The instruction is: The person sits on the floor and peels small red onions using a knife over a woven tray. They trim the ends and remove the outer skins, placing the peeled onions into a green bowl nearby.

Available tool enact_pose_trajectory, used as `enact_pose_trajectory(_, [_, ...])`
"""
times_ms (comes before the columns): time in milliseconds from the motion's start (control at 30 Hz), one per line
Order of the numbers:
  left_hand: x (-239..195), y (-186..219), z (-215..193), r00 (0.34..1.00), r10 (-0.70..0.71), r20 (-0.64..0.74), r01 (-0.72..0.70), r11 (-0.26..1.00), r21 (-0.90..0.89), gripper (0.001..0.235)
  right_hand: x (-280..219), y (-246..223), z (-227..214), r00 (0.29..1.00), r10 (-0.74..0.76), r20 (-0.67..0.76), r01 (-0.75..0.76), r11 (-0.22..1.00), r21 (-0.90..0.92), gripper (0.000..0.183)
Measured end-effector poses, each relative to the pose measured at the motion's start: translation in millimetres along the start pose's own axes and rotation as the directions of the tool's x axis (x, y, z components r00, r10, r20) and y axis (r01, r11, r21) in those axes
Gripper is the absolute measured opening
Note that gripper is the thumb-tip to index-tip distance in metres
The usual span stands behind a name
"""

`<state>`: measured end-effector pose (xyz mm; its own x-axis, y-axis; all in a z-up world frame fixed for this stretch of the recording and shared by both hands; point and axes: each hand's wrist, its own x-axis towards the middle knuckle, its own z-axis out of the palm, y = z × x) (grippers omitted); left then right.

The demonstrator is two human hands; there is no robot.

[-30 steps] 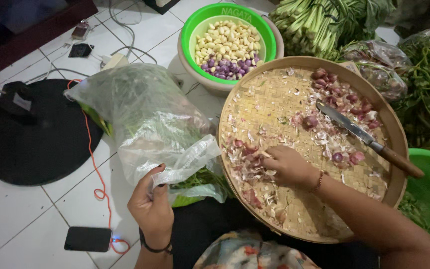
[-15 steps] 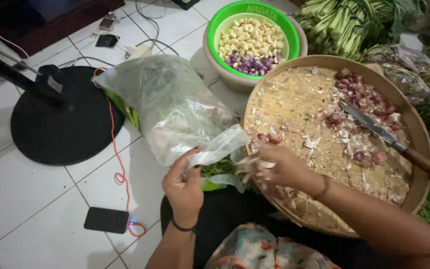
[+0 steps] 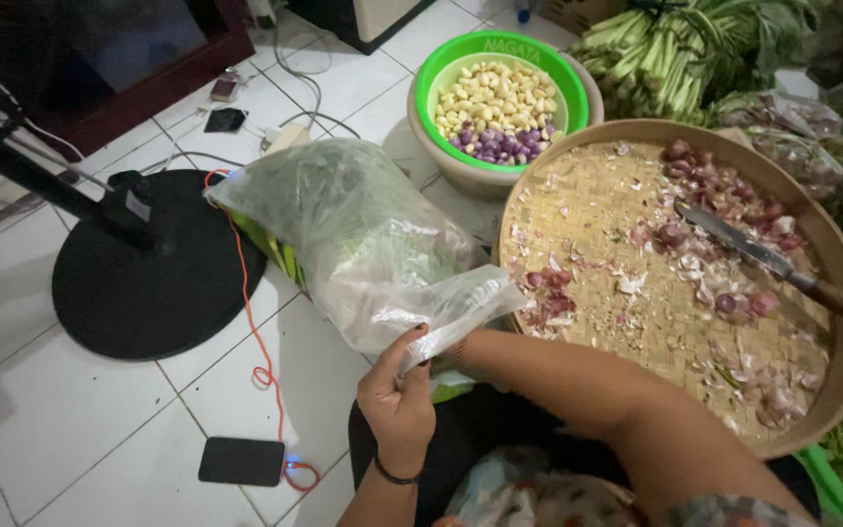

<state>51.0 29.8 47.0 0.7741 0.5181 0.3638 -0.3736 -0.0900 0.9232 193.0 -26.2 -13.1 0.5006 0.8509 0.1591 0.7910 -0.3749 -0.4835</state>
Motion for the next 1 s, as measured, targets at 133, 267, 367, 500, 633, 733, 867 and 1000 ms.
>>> enact_pose_trajectory(133, [-1, -4, 1, 1.000, 0.018, -0.003, -0.018, 1.000, -0.010, 0.027, -26, 7, -28, 0.996, -0.092, 0.014, 0.092, 0.996, 0.015, 0.028])
enact_pose_trajectory(267, [-1, -4, 1, 0.998, -0.049, -0.031, 0.053, 0.989, 0.137, 0.030, -69, 17, -62, 0.987, -0.161, 0.009, 0.159, 0.980, 0.116, 0.028])
enact_pose_trajectory(367, [-1, -1, 4, 0.998, -0.043, -0.049, 0.044, 0.999, 0.007, 0.029, -107, 45, -96, 0.996, 0.052, 0.068, -0.064, 0.979, 0.193, 0.027])
enact_pose_trajectory(500, [1, 0, 9, 0.998, -0.010, -0.058, 0.014, 0.997, 0.074, 0.030, -137, 99, -134, 0.884, 0.465, -0.053, -0.364, 0.754, 0.547, 0.039])
enact_pose_trajectory(633, [1, 0, 14, 0.996, -0.008, -0.086, 0.014, 0.997, 0.071, 0.030, -158, 125, -146, 0.950, 0.161, -0.268, -0.137, 0.985, 0.107, 0.036])
enact_pose_trajectory(733, [3, -1, 14, 0.997, 0.010, -0.083, -0.005, 0.999, 0.053, 0.030, -175, 113, -134, 0.977, 0.209, -0.053, -0.202, 0.973, 0.109, 0.032])
enact_pose_trajectory(867, [5, -4, 16, 0.996, -0.027, -0.091, 0.027, 1.000, -0.007, 0.028, -194, 87, -121, 0.982, 0.183, 0.048, -0.182, 0.983, -0.024, 0.028])
enact_pose_trajectory(1000, [5, -6, 17, 0.995, -0.010, -0.102, 0.015, 0.999, 0.050, 0.032, -163, 77, -104, 0.985, 0.027, -0.170, -0.039, 0.997, -0.068, 0.055])
